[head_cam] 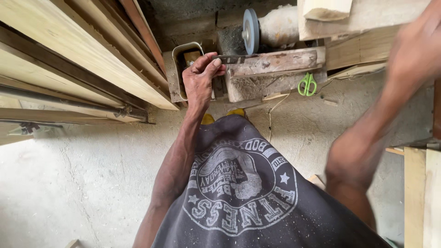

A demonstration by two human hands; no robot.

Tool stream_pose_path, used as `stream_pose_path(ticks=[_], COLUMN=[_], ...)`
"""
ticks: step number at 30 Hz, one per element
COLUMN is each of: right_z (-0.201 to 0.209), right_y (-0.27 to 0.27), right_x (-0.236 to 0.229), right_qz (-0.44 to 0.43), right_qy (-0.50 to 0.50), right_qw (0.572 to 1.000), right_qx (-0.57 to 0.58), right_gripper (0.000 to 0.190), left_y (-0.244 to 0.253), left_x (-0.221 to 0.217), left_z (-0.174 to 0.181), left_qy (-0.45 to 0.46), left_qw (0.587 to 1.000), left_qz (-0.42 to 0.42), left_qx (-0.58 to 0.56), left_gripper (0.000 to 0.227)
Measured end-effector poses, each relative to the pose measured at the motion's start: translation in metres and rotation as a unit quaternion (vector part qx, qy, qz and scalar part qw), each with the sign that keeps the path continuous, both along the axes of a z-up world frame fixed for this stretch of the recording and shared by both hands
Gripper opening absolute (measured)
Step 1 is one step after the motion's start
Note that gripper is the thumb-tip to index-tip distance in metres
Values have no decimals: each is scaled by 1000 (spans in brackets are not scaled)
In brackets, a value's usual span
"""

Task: The person holds a small metal tool against a rotating grinding wheel to sharpen its edge. They repeatedly press the tool against the wheel, pause to inspect the edge, and occasionally dip the tool into a nearby container of liquid before resuming grinding.

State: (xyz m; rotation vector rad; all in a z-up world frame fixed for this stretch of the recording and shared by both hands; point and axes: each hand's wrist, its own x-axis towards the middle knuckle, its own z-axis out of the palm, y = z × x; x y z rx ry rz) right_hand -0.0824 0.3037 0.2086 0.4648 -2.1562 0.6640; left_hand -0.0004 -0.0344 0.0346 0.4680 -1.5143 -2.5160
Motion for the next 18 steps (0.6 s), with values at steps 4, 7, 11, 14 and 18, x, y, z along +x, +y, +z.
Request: stream_pose_path(ticks=[4, 7, 11, 14, 18], right_z=[-75, -132, -158, -166, -175], right_y=[-47, -88, -100, -97, -94], right_x=[39, 39, 19, 5, -5], right_qz=[192, 138, 148, 125, 116], right_qy=[-136, -317, -322, -381, -410], right_qw=[967, 935, 931, 910, 896], right_qx=[-93, -84, -92, -106, -124], right_gripper=[22, 13, 19, 12, 8], left_y=[18, 30, 41, 49, 52], left_x=[-15, -21, -32, -35, -35], left_z=[-11, -19, -18, -16, -8], left_qy=[-18, -30, -43, -66, -53], left_qw=[1000, 999, 996, 990, 933], left_qz=[1, 0, -6, -10, -8], left_qx=[4, -37, -74, -123, -357], left_gripper=[29, 25, 24, 22, 17])
